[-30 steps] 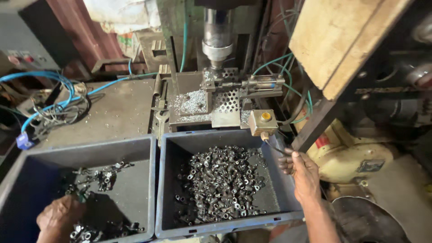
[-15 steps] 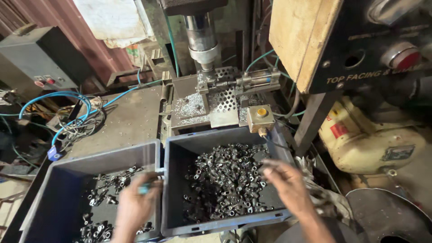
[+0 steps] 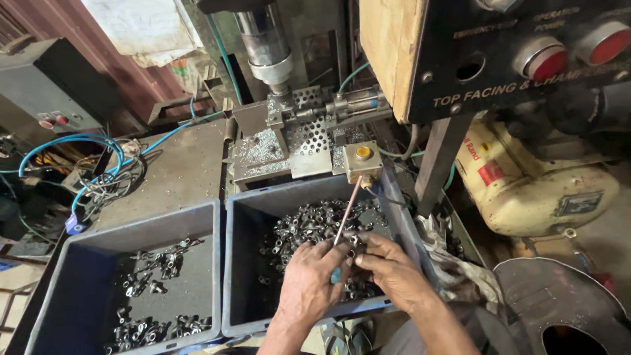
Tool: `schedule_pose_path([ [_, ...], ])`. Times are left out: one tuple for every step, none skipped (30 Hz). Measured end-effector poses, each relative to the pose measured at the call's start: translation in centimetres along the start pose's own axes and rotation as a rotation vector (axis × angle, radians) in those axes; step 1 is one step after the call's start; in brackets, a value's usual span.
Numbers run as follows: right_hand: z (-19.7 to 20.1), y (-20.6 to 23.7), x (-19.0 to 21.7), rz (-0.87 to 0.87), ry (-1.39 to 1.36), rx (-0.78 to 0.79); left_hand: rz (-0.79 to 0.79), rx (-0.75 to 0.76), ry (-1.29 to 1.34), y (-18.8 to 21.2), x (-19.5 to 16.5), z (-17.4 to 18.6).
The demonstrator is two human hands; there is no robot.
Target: The person picks small black metal fittings from a bin, seats one in the fixture of a top facing and chamfering machine, and operates the machine to machine the part. The finished part is placed into a second bin, and the cycle is repeated with more fittings.
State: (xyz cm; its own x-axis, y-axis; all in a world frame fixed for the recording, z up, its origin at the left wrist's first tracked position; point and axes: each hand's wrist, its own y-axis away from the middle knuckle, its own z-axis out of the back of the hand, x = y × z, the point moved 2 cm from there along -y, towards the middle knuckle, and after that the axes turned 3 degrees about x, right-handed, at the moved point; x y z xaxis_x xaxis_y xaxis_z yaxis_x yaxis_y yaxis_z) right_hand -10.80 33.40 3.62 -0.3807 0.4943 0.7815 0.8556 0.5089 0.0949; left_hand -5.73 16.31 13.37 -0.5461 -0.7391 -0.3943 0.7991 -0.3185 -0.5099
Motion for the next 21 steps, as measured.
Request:
schedule_pose_path([
  [-0.1,-0.1,-0.1,-0.011,0.009,-0.028,0.018,0.009,0.011,0.2,0.1,0.1],
  [-0.3,-0.1,-0.1,-0.003,0.023,-0.008,0.036,0.018,0.025,0.4,0.2,0.2],
  [-0.4,-0.1,-0.1,0.005,0.036,0.011,0.055,0.027,0.039,0.6,0.2,0.3],
  [-0.4,-0.1,-0.1,0.013,0.049,0.029,0.055,0.026,0.039,0.7,0.1,0.3],
  [-0.4,0.0,-0.1,0.019,0.062,0.050,0.056,0.025,0.042,0.9,0.0,0.3],
  [-0.4,0.1,-0.2,0.024,0.075,0.072,0.059,0.023,0.045,1.0,-0.2,0.3],
  [-0.3,0.1,-0.2,0.027,0.089,0.097,0.070,0.044,0.049,1.1,-0.2,0.3],
  [-0.1,0.1,-0.2,0.014,0.103,0.087,0.084,0.064,0.053,1.2,-0.1,0.3],
  [0.1,0.2,-0.3,-0.001,0.118,0.078,0.101,0.085,0.059,1.3,-0.1,0.3],
  [0.4,0.2,-0.4,-0.011,0.134,0.072,0.087,0.085,0.045,1.4,-0.1,0.4],
  [0.6,0.1,-0.5,-0.018,0.118,0.050,0.069,0.083,0.029,1.5,0.0,0.5],
  [0.8,0.0,-0.7,-0.026,0.101,0.028,0.051,0.083,0.012,1.5,0.0,0.7],
  [1.0,0.0,-0.9,-0.035,0.082,0.003,0.008,0.082,-0.024,1.7,0.1,1.0],
  [1.2,0.0,-1.0,-0.026,0.037,-0.018,-0.036,0.081,-0.062,1.8,0.1,1.3],
  [1.4,-0.1,-1.1,-0.015,-0.009,-0.039,-0.082,0.081,-0.099,2.0,0.1,1.6],
  [1.6,0.0,-1.2,-0.007,-0.054,-0.062,-0.096,0.129,-0.125,2.2,0.1,1.7],
  [1.6,0.0,-1.3,-0.016,-0.041,-0.037,-0.112,0.176,-0.153,2.3,0.0,1.8],
  [1.7,0.0,-1.3,-0.019,-0.029,-0.011,-0.133,0.223,-0.183,2.3,0.0,1.9],
  [1.7,0.0,-1.3,-0.020,-0.018,0.012,-0.174,0.206,-0.209,2.3,-0.2,2.0],
  [1.7,-0.1,-1.3,-0.014,-0.020,0.022,-0.214,0.192,-0.234,2.2,-0.4,2.1],
  [1.7,-0.1,-1.2,-0.011,-0.023,0.029,-0.252,0.180,-0.256,2.2,-0.6,2.1],
])
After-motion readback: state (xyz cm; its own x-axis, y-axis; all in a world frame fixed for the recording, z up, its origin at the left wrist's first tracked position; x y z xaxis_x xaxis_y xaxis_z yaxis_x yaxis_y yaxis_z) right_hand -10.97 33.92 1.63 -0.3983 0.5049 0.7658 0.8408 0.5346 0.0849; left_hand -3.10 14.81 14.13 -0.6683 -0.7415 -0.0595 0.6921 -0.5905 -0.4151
